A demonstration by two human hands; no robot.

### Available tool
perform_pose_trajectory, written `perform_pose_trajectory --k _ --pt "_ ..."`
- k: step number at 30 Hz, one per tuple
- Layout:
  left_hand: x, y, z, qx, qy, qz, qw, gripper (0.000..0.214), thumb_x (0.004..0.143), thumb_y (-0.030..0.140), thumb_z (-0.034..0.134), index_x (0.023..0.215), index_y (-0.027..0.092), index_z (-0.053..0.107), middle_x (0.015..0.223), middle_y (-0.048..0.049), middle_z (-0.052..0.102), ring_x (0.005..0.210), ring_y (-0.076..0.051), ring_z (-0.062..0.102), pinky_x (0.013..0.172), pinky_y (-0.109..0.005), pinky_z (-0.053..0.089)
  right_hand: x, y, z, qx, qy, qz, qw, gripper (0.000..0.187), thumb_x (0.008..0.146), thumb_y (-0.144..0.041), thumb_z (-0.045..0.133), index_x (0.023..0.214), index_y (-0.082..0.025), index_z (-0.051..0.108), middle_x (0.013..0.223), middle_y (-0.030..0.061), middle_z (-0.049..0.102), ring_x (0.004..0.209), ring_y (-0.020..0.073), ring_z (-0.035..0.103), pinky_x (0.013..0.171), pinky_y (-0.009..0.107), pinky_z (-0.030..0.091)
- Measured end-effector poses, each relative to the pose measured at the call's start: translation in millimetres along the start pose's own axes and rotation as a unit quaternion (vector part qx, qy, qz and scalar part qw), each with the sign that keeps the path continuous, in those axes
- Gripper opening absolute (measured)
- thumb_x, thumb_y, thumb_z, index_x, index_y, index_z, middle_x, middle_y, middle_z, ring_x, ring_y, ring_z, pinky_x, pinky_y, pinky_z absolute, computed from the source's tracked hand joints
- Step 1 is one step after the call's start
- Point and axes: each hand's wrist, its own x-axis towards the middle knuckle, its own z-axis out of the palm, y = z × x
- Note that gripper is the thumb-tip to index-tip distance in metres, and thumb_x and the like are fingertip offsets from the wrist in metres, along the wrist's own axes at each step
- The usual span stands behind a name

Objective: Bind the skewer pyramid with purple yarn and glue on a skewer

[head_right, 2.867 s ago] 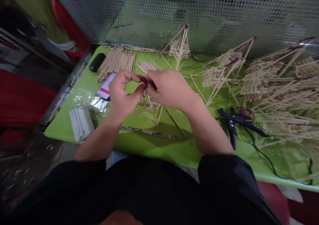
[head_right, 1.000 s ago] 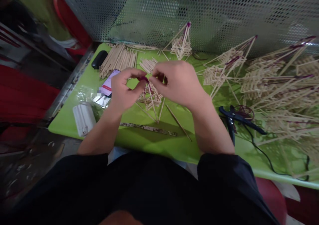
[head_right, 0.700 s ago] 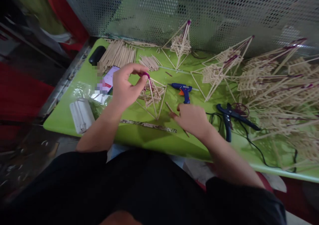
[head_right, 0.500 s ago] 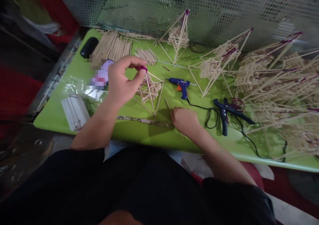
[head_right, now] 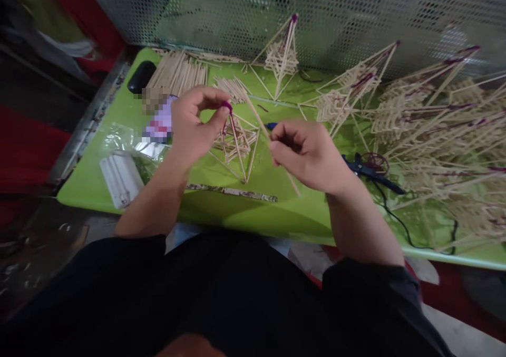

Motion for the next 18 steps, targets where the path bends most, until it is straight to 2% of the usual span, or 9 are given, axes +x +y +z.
perform_pose_trajectory --k 3,5,7,10,13,15,18 --pt "-1 -4 -1.4 -0.012 0.001 -0.008 1.000 0.034 0.127 0.062 0.075 0.137 0.031 0.083 0.119 -0.0064 0.085 0.110 -0.026 0.090 0.111 -0.054 0.080 25 -6 11 0.119 -0.002 0.001 0.993 0.017 0.107 -0.029 0.091 0.094 -0.026 0.080 0.073 -0.0018 0.078 0.047 0.0119 0.050 0.044 0.032 0.033" --pt "-1 -6 -2.7 -0.012 -0.001 -0.016 1.000 0.035 0.126 0.064 0.076 0.138 0.032 0.082 0.120 -0.0062 0.084 0.114 -0.028 0.090 0.113 -0.056 0.080 41 -1 20 0.187 0.004 0.008 0.982 0.021 0.105 -0.036 0.094 0.092 -0.026 0.080 0.071 -0.0027 0.078 0.042 0.0107 0.047 0.041 0.031 0.031" --pt "-2 -6 -3.5 -0.006 0.001 -0.026 1.000 0.035 0.126 0.065 0.074 0.137 0.033 0.082 0.121 -0.0058 0.084 0.117 -0.028 0.090 0.113 -0.055 0.080 54 9 29 0.210 0.025 0.019 0.977 0.031 0.101 -0.047 0.097 0.088 -0.026 0.077 0.068 -0.0041 0.075 0.041 0.0096 0.044 0.039 0.030 0.030" --pt "-4 -2 -3.5 -0.001 0.014 -0.038 0.999 0.036 0.127 0.067 0.073 0.136 0.033 0.082 0.123 -0.0056 0.087 0.114 -0.026 0.091 0.107 -0.049 0.081 65 24 33 0.193 0.035 0.019 0.980 0.038 0.098 -0.057 0.094 0.088 -0.028 0.071 0.068 -0.0040 0.073 0.043 0.0112 0.047 0.040 0.031 0.032" --pt "-5 3 -3.8 0.011 0.020 -0.050 0.998 0.035 0.127 0.067 0.075 0.135 0.034 0.081 0.124 -0.0043 0.089 0.115 -0.024 0.091 0.103 -0.045 0.080 64 32 29 0.162 0.042 0.018 0.986 0.035 0.103 -0.058 0.085 0.093 -0.031 0.066 0.076 -0.0014 0.078 0.049 0.0137 0.054 0.043 0.033 0.043" --pt "-6 5 -4.2 0.025 0.020 -0.057 0.998 0.034 0.127 0.066 0.075 0.136 0.034 0.080 0.124 -0.0031 0.089 0.117 -0.023 0.090 0.102 -0.044 0.080 59 32 24 0.158 0.062 0.006 0.985 0.029 0.105 -0.053 0.084 0.097 -0.032 0.065 0.084 0.0003 0.083 0.056 0.0162 0.064 0.049 0.036 0.056" --pt "-7 8 -4.1 0.029 0.024 -0.063 0.997 0.035 0.126 0.068 0.075 0.136 0.035 0.081 0.124 -0.0037 0.089 0.116 -0.023 0.090 0.101 -0.045 0.080 47 28 21 0.147 0.152 -0.077 0.974 0.017 0.108 -0.045 0.083 0.106 -0.035 0.070 0.098 0.0032 0.088 0.075 0.0247 0.082 0.064 0.046 0.072"
